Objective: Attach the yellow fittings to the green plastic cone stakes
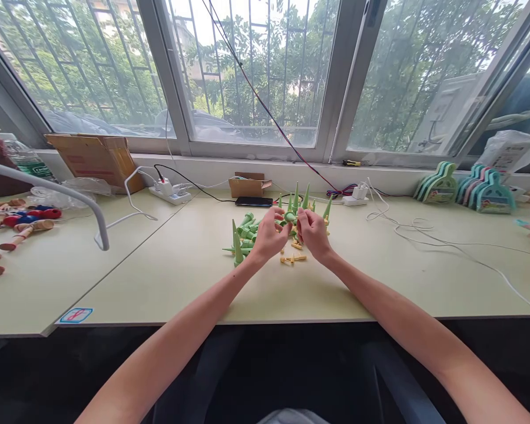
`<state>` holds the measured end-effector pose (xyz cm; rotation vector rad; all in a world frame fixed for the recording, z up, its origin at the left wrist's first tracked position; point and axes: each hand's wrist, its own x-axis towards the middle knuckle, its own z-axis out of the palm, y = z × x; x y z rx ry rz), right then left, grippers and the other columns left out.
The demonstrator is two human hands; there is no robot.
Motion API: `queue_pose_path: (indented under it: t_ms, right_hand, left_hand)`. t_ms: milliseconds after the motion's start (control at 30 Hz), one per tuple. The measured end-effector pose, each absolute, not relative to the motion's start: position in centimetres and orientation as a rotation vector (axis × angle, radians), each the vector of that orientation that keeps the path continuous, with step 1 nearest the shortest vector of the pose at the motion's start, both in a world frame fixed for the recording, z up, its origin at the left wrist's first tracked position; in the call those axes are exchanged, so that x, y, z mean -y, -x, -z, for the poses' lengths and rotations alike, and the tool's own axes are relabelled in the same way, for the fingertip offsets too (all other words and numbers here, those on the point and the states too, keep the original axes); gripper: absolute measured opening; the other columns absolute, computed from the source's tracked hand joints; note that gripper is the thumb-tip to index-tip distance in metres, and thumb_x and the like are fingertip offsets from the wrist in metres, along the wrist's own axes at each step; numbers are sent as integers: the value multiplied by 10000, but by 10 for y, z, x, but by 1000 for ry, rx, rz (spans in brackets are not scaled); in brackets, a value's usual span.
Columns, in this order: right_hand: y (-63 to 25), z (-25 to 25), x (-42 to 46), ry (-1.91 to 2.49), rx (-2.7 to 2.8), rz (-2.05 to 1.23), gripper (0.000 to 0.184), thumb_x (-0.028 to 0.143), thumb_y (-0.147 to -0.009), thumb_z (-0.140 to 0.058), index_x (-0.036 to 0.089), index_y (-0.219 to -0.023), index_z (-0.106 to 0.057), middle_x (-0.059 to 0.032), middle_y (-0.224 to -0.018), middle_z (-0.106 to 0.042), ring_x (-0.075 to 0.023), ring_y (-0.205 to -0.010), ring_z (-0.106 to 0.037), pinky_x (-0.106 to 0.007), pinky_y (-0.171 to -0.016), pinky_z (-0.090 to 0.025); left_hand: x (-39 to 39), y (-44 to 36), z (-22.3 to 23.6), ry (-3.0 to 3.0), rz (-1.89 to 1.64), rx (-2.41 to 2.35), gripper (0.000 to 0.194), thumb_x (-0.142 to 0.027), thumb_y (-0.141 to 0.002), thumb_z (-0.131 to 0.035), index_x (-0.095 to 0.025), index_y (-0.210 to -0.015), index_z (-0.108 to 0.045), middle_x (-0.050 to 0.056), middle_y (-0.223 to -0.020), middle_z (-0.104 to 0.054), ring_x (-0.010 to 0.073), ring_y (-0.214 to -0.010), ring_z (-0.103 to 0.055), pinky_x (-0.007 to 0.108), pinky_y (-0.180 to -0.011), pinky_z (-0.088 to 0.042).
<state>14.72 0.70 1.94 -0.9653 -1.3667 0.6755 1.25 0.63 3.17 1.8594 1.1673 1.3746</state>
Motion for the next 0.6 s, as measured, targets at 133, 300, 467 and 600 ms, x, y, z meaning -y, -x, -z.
queue_pose_path:
  t_ms: [133, 300, 467, 600]
  right_hand:
    - [-149, -20, -6, 1015, 1396, -502, 476, 596, -936, -440, 217, -651, -398, 44, -528, -413, -88, -435, -382, -229, -423, -315]
    - [-148, -19, -5, 1029, 1488, -474, 497, 602, -938, -429, 217, -630, -365, 41, -526, -402, -94, -465, -377, -235, -450, -307]
    - [-147, -19, -5, 1015, 1499, -498, 495, 608, -933, -432, 220, -637, -358, 44, -533, -393, -97, -472, -376, -241, -460, -309]
    - [-148, -18, -6, 1031, 1507, -514, 494, 620, -929, -425, 224, -642, -356, 42, -531, -394, -102, -470, -382, -246, -455, -302]
  left_hand:
    - [-6, -13, -36, -1565, -1305, -1048, 203, -373, -894, -551, -199, -978, -488, -12, -723, -573, 65, -458, -473, 197, -420, -390]
    - [-2, -14, -42, -1341, -1169, -876, 254, -434, -905, -545, -189, -874, -488, -39, -563, -510, 71, -405, -434, 193, -371, -353]
    - [2, -14, -44, -1317, -1185, -808, 295, -446, -854, -634, -179, -862, -510, -40, -555, -519, 70, -416, -454, 200, -383, -388]
    - [0, -13, -41, -1384, -1206, -810, 342, -472, -825, -667, -184, -877, -490, -43, -559, -536, 71, -426, -471, 198, -395, -398]
